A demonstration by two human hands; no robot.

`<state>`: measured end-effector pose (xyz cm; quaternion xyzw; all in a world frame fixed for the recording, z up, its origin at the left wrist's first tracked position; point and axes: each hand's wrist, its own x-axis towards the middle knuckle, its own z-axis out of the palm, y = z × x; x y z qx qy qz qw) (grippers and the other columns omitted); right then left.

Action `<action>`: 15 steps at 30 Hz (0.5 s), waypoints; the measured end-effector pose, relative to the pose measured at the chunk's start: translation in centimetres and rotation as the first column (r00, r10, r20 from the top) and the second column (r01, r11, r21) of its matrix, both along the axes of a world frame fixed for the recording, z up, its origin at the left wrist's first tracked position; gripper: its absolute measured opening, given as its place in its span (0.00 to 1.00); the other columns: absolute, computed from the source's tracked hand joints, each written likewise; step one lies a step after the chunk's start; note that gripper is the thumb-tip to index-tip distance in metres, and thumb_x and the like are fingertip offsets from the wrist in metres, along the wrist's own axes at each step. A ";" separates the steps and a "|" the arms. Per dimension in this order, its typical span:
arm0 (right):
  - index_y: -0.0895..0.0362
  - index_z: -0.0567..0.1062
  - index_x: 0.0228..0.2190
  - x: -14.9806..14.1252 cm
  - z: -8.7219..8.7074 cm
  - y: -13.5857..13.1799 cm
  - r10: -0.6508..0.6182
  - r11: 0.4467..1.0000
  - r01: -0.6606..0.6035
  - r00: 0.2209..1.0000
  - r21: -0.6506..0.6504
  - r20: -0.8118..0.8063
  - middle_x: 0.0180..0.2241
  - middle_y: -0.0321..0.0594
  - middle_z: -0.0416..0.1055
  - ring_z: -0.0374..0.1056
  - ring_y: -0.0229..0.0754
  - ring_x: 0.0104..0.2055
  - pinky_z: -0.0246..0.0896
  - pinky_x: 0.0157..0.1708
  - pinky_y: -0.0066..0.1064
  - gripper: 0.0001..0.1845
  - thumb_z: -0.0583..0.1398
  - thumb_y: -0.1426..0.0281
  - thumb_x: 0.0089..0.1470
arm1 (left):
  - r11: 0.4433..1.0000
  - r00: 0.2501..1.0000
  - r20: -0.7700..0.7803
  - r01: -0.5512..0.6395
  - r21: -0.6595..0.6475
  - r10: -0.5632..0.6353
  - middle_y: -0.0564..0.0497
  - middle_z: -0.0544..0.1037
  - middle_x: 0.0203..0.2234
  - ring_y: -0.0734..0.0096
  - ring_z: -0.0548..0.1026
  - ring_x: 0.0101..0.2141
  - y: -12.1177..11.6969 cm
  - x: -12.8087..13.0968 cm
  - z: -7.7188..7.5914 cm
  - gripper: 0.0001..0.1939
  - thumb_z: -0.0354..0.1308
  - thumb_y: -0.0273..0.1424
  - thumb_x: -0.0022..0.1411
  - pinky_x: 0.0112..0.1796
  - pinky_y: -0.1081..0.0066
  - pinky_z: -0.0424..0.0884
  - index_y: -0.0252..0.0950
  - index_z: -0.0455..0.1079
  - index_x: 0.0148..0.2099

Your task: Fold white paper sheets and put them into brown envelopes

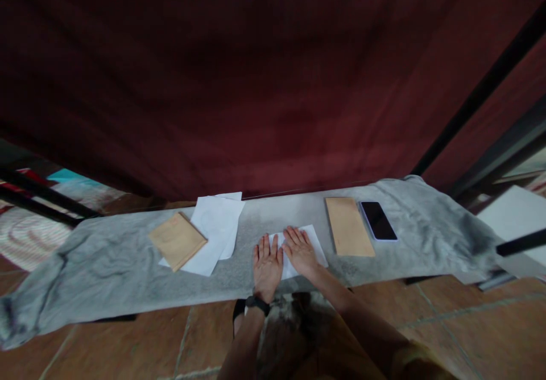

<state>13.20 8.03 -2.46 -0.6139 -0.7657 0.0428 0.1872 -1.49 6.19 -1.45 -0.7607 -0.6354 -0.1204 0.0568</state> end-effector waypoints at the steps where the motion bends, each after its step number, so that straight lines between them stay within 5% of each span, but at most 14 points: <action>1: 0.55 0.67 0.64 -0.2 0.0 0.1 0.012 1.000 -0.012 1.000 -0.008 -0.002 0.68 0.42 0.59 0.56 0.49 0.70 0.44 0.70 0.49 0.26 0.47 0.62 0.71 | 1.000 1.000 -0.004 0.001 -0.005 -0.001 0.40 0.59 0.70 0.54 0.59 0.68 0.0 0.0 0.0 0.27 0.43 0.35 0.74 0.66 0.49 0.56 0.39 0.57 0.72; 15: 0.68 0.63 0.65 2.8 -2.2 -0.3 -0.194 0.975 0.183 0.978 0.126 0.074 0.68 0.55 0.58 0.57 0.54 0.69 0.46 0.68 0.48 0.31 0.45 0.61 0.71 | 0.999 1.000 0.002 -0.025 -0.039 0.026 0.40 0.58 0.70 0.55 0.57 0.69 0.0 0.1 -0.1 0.28 0.43 0.36 0.74 0.66 0.50 0.55 0.38 0.56 0.72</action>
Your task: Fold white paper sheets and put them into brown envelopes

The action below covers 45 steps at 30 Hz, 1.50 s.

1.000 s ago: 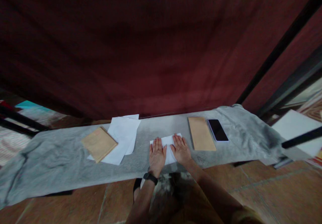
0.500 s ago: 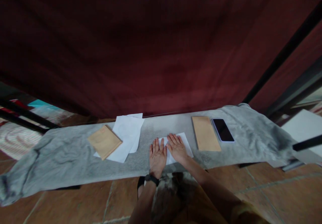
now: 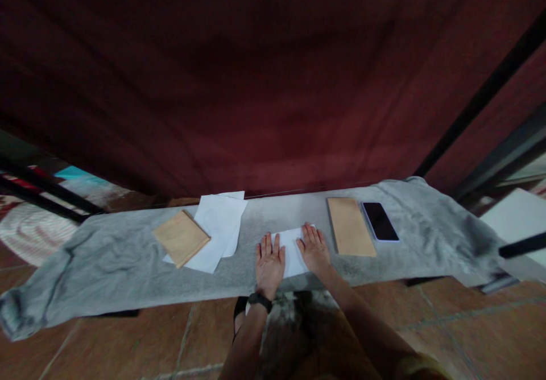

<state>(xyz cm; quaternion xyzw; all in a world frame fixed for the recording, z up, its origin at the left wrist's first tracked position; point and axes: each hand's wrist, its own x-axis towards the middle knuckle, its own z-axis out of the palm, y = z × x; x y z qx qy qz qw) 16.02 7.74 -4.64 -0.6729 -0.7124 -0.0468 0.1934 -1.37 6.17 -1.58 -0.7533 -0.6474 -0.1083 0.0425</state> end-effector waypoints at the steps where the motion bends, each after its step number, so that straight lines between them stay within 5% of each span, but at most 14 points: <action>1: 0.68 0.63 0.65 0.3 -0.2 -0.1 -0.019 1.000 0.019 1.000 0.002 0.006 0.68 0.56 0.57 0.57 0.55 0.69 0.46 0.68 0.48 0.31 0.46 0.61 0.71 | 1.000 1.000 0.002 -0.003 -0.002 0.003 0.40 0.57 0.70 0.55 0.57 0.69 0.0 0.0 0.0 0.28 0.43 0.36 0.74 0.66 0.50 0.55 0.38 0.56 0.72; 14: 0.71 0.61 0.66 2.3 -0.6 -3.0 -0.125 0.986 0.125 0.992 0.112 -0.013 0.65 0.63 0.62 0.59 0.57 0.67 0.54 0.65 0.50 0.33 0.44 0.60 0.71 | 1.000 1.000 0.012 -0.010 -0.007 0.010 0.38 0.59 0.69 0.54 0.58 0.69 -0.1 0.2 0.7 0.28 0.42 0.37 0.74 0.67 0.50 0.54 0.35 0.57 0.72; 22: 0.60 0.65 0.65 0.2 0.6 -6.8 0.146 0.987 -0.144 0.989 0.073 -0.015 0.67 0.52 0.61 0.57 0.50 0.69 0.52 0.67 0.48 0.26 0.50 0.64 0.70 | 1.000 0.999 0.034 -0.001 0.025 0.000 0.39 0.60 0.69 0.55 0.59 0.68 0.1 0.0 0.2 0.28 0.42 0.37 0.74 0.66 0.50 0.56 0.35 0.57 0.72; 37: 0.65 0.54 0.70 3.4 -0.5 -8.8 0.027 0.991 -0.035 0.998 0.126 0.062 0.67 0.56 0.61 0.60 0.54 0.67 0.49 0.67 0.48 0.33 0.48 0.61 0.71 | 0.976 0.986 0.090 -0.152 0.156 0.139 0.35 0.67 0.65 0.53 0.63 0.66 -2.3 -2.2 -1.3 0.29 0.40 0.38 0.74 0.65 0.50 0.59 0.28 0.61 0.70; 42: 0.64 0.53 0.70 3.3 -0.4 -8.8 0.028 0.992 -0.033 0.999 0.118 0.039 0.67 0.56 0.60 0.59 0.54 0.67 0.49 0.67 0.48 0.33 0.48 0.61 0.70 | 0.950 0.960 0.112 -0.270 0.157 0.255 0.29 0.67 0.64 0.45 0.65 0.65 -2.9 -2.8 -0.8 0.30 0.40 0.35 0.74 0.63 0.46 0.62 0.20 0.61 0.68; 45: 0.65 0.54 0.69 3.2 -0.3 -8.8 0.030 0.992 -0.034 0.999 0.119 0.033 0.67 0.57 0.60 0.59 0.55 0.67 0.49 0.67 0.49 0.33 0.47 0.61 0.71 | 0.964 0.970 0.144 -0.218 0.154 0.197 0.29 0.65 0.65 0.48 0.63 0.66 -3.6 -1.3 -0.2 0.29 0.39 0.34 0.74 0.63 0.49 0.62 0.21 0.59 0.69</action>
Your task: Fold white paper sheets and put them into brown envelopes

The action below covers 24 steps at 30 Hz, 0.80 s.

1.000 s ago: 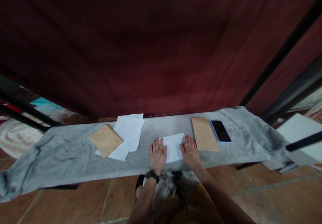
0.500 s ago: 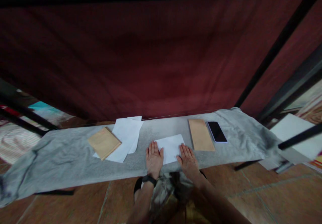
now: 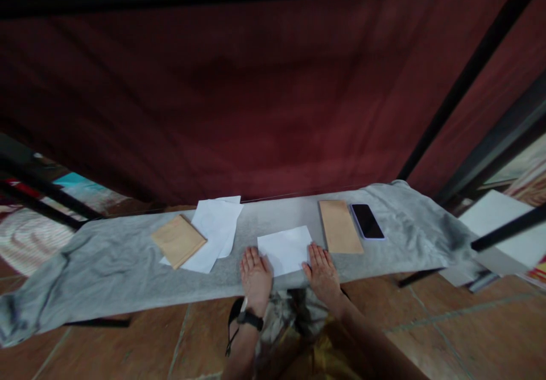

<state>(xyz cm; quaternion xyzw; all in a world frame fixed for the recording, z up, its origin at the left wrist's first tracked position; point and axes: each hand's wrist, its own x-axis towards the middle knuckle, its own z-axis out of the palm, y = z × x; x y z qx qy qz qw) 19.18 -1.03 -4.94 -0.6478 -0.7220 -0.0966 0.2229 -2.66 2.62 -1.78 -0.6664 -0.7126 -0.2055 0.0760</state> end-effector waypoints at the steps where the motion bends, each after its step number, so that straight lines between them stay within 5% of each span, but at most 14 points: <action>1: 0.65 0.54 0.69 0.0 0.1 0.0 -0.001 1.000 0.001 1.000 0.000 -0.004 0.67 0.57 0.60 0.59 0.55 0.67 0.49 0.67 0.49 0.33 0.47 0.61 0.71 | 0.997 0.997 0.010 0.074 -0.008 -0.073 0.31 0.64 0.66 0.51 0.62 0.67 -0.3 0.9 0.2 0.29 0.40 0.33 0.74 0.64 0.51 0.61 0.23 0.58 0.70; 4: 0.64 0.53 0.70 -0.1 0.3 0.0 -0.003 1.000 0.003 1.000 -0.001 -0.013 0.66 0.57 0.61 0.59 0.55 0.67 0.49 0.67 0.50 0.33 0.47 0.61 0.71 | 0.955 0.956 0.020 0.294 -0.039 -0.293 0.38 0.60 0.69 0.57 0.57 0.69 -1.3 4.1 0.2 0.29 0.40 0.34 0.74 0.66 0.53 0.59 0.29 0.53 0.73; 8: 0.65 0.52 0.70 0.0 0.5 -0.1 0.003 1.000 -0.003 1.000 -0.008 0.001 0.66 0.57 0.61 0.59 0.55 0.68 0.49 0.67 0.49 0.34 0.48 0.62 0.70 | 0.916 0.920 0.001 0.392 -0.088 -0.393 0.39 0.61 0.69 0.57 0.57 0.69 -2.6 6.5 -0.5 0.30 0.42 0.37 0.74 0.66 0.52 0.59 0.31 0.52 0.73; 24: 0.65 0.61 0.67 -0.4 0.4 0.5 -0.021 0.999 0.020 0.999 -0.043 -0.039 0.66 0.57 0.62 0.60 0.55 0.67 0.50 0.67 0.51 0.30 0.49 0.62 0.70 | 0.975 0.974 -0.045 0.218 -0.047 -0.220 0.35 0.63 0.67 0.52 0.61 0.67 -3.6 0.9 -1.0 0.30 0.41 0.36 0.74 0.65 0.48 0.60 0.28 0.53 0.73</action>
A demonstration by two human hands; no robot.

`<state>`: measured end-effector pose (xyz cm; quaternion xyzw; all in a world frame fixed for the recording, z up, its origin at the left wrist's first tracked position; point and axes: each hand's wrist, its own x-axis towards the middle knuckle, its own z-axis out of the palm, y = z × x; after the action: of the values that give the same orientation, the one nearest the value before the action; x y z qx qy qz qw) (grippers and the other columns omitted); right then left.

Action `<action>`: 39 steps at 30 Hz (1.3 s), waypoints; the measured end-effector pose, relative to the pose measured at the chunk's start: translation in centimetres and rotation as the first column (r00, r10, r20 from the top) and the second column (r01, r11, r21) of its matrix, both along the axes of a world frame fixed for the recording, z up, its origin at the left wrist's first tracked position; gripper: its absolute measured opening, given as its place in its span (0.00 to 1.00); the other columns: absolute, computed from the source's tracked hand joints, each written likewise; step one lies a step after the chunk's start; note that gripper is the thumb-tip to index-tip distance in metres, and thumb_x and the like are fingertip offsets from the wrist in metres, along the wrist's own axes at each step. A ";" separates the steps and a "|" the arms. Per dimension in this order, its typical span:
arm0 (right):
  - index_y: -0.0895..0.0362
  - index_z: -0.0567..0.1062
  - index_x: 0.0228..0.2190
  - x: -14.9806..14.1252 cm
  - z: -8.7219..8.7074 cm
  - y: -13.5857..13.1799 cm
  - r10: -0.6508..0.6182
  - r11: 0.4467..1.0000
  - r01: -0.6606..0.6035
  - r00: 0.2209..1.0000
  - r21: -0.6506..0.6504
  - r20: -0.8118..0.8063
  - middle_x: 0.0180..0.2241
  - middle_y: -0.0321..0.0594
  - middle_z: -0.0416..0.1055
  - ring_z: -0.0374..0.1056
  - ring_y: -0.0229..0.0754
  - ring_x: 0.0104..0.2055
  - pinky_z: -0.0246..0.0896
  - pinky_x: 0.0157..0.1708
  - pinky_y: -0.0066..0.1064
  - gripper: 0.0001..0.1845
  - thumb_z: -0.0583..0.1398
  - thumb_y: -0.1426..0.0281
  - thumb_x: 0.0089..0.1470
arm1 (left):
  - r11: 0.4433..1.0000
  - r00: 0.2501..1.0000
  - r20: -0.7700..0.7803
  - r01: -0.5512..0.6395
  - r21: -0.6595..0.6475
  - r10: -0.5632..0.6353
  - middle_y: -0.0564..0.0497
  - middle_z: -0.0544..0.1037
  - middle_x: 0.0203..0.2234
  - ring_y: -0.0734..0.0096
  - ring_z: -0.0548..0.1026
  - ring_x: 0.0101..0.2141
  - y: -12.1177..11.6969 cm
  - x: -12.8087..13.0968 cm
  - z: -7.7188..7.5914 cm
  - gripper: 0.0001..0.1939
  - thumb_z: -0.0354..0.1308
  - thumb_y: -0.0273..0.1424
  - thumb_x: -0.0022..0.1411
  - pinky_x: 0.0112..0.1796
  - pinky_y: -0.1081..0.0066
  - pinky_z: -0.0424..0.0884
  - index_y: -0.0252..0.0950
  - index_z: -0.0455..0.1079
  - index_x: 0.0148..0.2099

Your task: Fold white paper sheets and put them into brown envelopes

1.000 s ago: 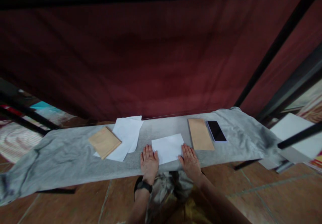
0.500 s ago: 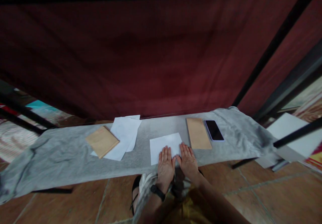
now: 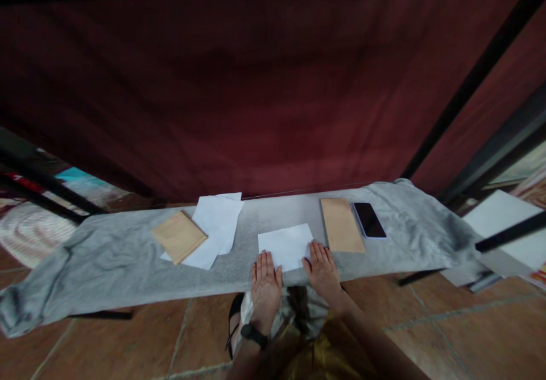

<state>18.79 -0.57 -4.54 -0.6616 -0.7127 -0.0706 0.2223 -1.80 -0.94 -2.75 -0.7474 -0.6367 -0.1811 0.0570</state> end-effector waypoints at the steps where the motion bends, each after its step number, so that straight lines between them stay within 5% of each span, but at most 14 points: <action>1: 0.65 0.62 0.66 -0.3 0.2 0.3 -0.004 1.000 0.003 1.000 -0.021 -0.010 0.66 0.57 0.62 0.60 0.55 0.67 0.50 0.67 0.51 0.30 0.49 0.63 0.70 | 1.000 1.000 -0.002 -0.003 -0.002 0.003 0.35 0.62 0.67 0.52 0.61 0.67 0.0 0.1 -0.1 0.30 0.41 0.36 0.74 0.65 0.47 0.59 0.28 0.53 0.73; 9: 0.59 0.66 0.65 -5.1 2.9 4.6 0.195 0.965 -0.207 0.977 -0.160 -0.088 0.67 0.48 0.60 0.56 0.46 0.70 0.51 0.68 0.45 0.27 0.47 0.62 0.71 | 0.999 1.000 -0.018 -0.016 -0.037 0.015 0.34 0.61 0.68 0.52 0.59 0.68 0.0 0.3 -0.3 0.29 0.42 0.34 0.74 0.66 0.49 0.56 0.26 0.56 0.71; 14: 0.59 0.66 0.64 -6.2 2.6 6.6 0.241 0.951 -0.248 0.969 -0.183 -0.063 0.68 0.47 0.60 0.56 0.46 0.70 0.49 0.69 0.45 0.27 0.47 0.61 0.71 | 1.000 1.000 -0.019 -0.023 -0.012 0.023 0.34 0.62 0.68 0.52 0.61 0.67 -0.1 0.2 -0.5 0.29 0.42 0.35 0.74 0.66 0.48 0.58 0.27 0.55 0.72; 30: 0.65 0.60 0.67 -0.9 -0.1 7.8 -0.006 0.988 0.005 1.000 -0.154 -0.001 0.69 0.54 0.55 0.56 0.55 0.69 0.45 0.68 0.49 0.32 0.46 0.61 0.70 | 0.997 1.000 0.011 -0.012 0.075 0.011 0.36 0.61 0.68 0.53 0.61 0.67 0.0 0.2 -1.2 0.32 0.42 0.35 0.75 0.65 0.48 0.59 0.32 0.42 0.76; 39: 0.69 0.62 0.66 -0.1 -0.3 6.1 -0.077 0.996 0.077 0.997 -0.052 -0.005 0.66 0.59 0.62 0.60 0.56 0.66 0.52 0.66 0.49 0.32 0.47 0.61 0.70 | 0.999 1.000 -0.017 -0.012 0.029 0.012 0.33 0.62 0.68 0.50 0.61 0.67 0.0 0.2 -0.7 0.30 0.41 0.35 0.75 0.65 0.47 0.59 0.26 0.52 0.73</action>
<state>18.68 5.51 -4.81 -0.6944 -0.6874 -0.0584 0.2045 -1.56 -0.89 -3.46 -0.7441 -0.6380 -0.1837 0.0745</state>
